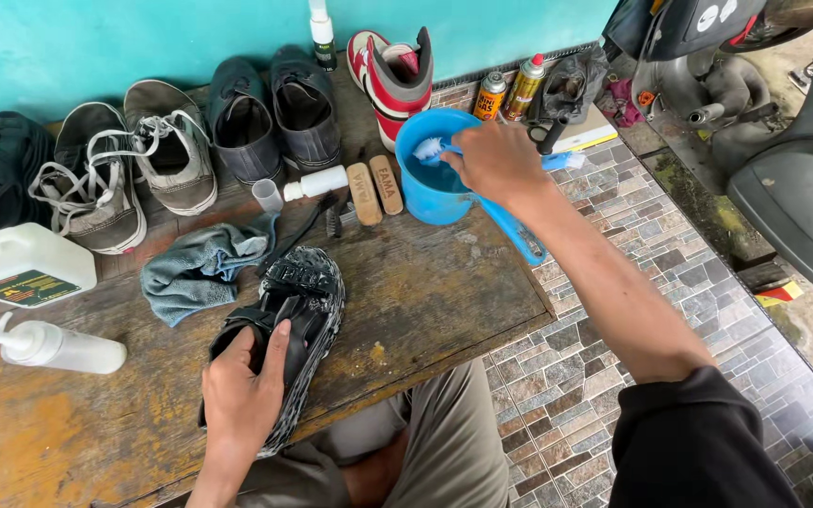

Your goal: The person scrubs a black sneaker with a blue brush and soapy water, repeatedly dipping the brush into a blue pitcher and applying cleaning solution from a white bottle. The person rotates the shoe to clean different areas including the sole, upper, and interior.

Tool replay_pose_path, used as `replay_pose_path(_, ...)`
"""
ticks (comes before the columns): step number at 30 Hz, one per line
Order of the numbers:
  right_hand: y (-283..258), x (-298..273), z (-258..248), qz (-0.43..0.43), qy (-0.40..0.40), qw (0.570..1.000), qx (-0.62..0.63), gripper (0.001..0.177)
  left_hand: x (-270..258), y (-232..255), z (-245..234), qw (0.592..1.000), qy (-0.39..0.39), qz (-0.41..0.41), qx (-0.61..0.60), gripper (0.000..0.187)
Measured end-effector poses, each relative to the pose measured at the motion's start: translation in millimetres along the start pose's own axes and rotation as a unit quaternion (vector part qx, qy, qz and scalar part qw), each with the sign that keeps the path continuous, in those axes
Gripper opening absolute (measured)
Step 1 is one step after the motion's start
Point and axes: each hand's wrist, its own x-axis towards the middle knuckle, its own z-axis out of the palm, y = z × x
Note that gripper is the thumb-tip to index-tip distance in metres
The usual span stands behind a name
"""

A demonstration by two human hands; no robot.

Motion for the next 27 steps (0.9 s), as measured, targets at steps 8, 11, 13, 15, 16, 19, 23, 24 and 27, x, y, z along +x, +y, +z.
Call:
replay_pose_path(8,-9.5,-10.1,-30.8,0.016,-0.011,0.999,0.033,0.04,4.7,-3.3,-2.4,0.999,-0.03,-0.017,-0.008,0.053)
replay_pose_path(11,-11.6,-20.9,-52.0,0.029,-0.004,0.997,0.074,0.043,8.2,-20.5,0.5,0.999,-0.033,-0.004,-0.018,0.054)
replay_pose_path(13,-11.4,-26.3,-63.6,0.019,0.022,0.995,0.094,0.045,8.6,-13.4,-5.1,0.999,-0.028,0.012,-0.028,0.058)
replay_pose_path(15,-13.0,-34.5,-76.1,0.039,0.001,0.99,0.134,0.045,4.4,14.9,-18.2,0.992,-0.069,-0.036,-0.104,0.041)
replay_pose_path(16,-13.8,-36.5,-79.2,0.039,0.0,0.99,0.133,0.045,5.0,14.9,-19.3,0.991,-0.069,-0.037,-0.105,0.041)
replay_pose_path(19,-15.3,-45.8,-86.8,0.05,-0.028,0.987,0.149,0.045,6.8,15.8,-20.8,0.988,-0.071,-0.037,-0.129,0.042)
replay_pose_path(23,-30.5,-61.2,-98.7,0.043,-0.03,0.993,0.107,0.043,20.3,-20.7,-12.6,0.987,-0.066,-0.023,-0.142,0.048)
replay_pose_path(24,-35.5,-65.9,-103.9,0.062,-0.058,0.992,0.097,0.038,26.0,-39.0,-9.1,0.986,-0.07,0.007,-0.149,0.051)
replay_pose_path(27,-13.4,-57.4,-65.2,0.078,0.019,0.997,0.015,0.032,6.7,22.1,-36.6,0.976,-0.08,0.014,-0.2,0.049)
